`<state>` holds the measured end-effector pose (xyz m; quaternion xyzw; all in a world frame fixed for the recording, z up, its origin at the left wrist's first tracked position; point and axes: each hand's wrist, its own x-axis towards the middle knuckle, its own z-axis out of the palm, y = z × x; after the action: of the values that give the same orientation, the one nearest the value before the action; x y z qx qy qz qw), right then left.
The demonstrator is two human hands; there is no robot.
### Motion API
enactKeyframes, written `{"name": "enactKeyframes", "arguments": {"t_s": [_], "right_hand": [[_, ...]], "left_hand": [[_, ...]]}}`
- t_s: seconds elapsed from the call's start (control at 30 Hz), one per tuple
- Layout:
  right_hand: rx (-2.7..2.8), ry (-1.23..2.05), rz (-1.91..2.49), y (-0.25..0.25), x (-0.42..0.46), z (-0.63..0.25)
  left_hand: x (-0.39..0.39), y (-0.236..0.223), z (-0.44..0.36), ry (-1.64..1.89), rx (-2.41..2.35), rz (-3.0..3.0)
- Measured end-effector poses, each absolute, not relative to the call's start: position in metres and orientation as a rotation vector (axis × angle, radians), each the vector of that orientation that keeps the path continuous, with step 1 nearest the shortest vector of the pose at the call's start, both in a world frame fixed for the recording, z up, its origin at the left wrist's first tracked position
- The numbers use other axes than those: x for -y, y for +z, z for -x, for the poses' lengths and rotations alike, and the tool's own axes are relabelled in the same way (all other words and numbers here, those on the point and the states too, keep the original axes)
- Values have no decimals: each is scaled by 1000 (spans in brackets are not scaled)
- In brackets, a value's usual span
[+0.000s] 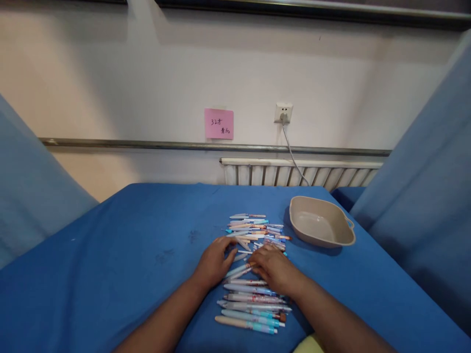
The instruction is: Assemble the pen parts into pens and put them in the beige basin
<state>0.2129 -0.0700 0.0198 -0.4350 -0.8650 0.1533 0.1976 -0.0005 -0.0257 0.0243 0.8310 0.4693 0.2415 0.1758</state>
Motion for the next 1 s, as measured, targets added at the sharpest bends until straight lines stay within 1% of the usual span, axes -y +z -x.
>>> {"name": "enactKeyframes", "arguments": {"t_s": [0.1, 0.17, 0.37, 0.57, 0.7, 0.83, 1.0], "right_hand": [[2428, 413, 1326, 20, 72, -215], [2418, 431, 1359, 20, 73, -217], [2394, 458, 1373, 18, 73, -216], [2314, 454, 1420, 16, 70, -217], [2230, 538, 1454, 13, 69, -219], [2225, 613, 1338, 12, 68, -218], [2271, 571, 1323, 11, 67, -218]], "left_hand": [[34, 32, 2, 436, -1256, -2334], [36, 34, 1, 380, -1223, -2370], [31, 30, -3, 535, -1223, -2395], [35, 31, 1, 651, -1100, -2403], [38, 33, -1, 576, -1066, -2432], [39, 34, -4, 553, -1050, -2451], [40, 37, -7, 473, -1055, -2542]]}}
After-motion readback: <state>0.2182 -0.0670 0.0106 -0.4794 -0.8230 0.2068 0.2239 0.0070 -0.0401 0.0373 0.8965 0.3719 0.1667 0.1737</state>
